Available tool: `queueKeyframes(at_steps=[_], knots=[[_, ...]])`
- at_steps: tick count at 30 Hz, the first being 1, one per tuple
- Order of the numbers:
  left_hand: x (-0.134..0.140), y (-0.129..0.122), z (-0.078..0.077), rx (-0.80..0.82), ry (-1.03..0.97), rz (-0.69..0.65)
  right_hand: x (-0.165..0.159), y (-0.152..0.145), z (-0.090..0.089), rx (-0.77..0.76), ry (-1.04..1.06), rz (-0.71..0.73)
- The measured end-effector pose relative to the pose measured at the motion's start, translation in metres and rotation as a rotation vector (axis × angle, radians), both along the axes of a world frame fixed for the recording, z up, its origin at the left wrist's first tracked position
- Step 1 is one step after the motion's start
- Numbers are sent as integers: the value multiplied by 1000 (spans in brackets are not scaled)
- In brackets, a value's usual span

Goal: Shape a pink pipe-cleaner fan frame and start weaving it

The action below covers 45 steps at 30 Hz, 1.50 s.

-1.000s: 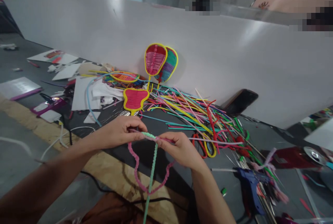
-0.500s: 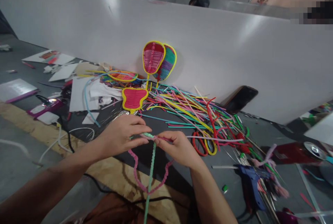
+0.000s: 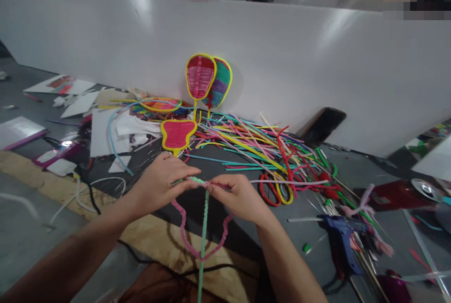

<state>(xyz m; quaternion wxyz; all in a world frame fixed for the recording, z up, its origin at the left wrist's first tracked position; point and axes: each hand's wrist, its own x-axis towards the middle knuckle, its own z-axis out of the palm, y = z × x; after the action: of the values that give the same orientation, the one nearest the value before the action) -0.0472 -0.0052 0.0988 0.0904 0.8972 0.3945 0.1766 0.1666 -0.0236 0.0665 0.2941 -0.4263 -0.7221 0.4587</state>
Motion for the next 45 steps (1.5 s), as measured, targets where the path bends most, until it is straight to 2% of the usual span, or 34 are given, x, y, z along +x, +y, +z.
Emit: queueKeyframes(at_steps=[4,10,14,19,24,25,28,33,34,35,37,38,40,42,45], knots=[[-11,1,-1,11,9,61,0,1,-1,-13,24,-10],[-7,-14,-13,214,30,174,-2,1,-5,2,39,-38],[-3,-21,-23,243,-62,257,-2,2,-7,7,46,-52],[-5,-21,-34,74,-302,357,-2,3,-7,-8,5,-40],[-3,-21,-48,239,-357,401,-4,3,-8,9,-7,-48],[-3,-22,-50,231,-368,404,-4,3,-8,12,-4,-49],[-4,-23,-50,21,-518,458,-2,5,-9,-1,11,-56],[-15,-7,-54,-445,-1283,537,6,9,-9,-52,120,-65],[-16,-2,-56,-545,-1360,527,7,10,-9,-56,154,-64],[-15,3,-59,-648,-1369,511,8,10,-9,-60,184,-62],[-9,11,-63,-867,-1244,430,8,11,-9,-57,222,-64],[-4,13,-64,-973,-1169,356,7,11,-9,-49,224,-65],[9,16,-65,-1084,-1064,193,6,11,-9,-14,196,-68],[22,17,-66,-1098,-1030,71,3,11,-10,36,152,-77],[38,20,-69,-978,-1038,64,0,11,-14,93,105,-109]])
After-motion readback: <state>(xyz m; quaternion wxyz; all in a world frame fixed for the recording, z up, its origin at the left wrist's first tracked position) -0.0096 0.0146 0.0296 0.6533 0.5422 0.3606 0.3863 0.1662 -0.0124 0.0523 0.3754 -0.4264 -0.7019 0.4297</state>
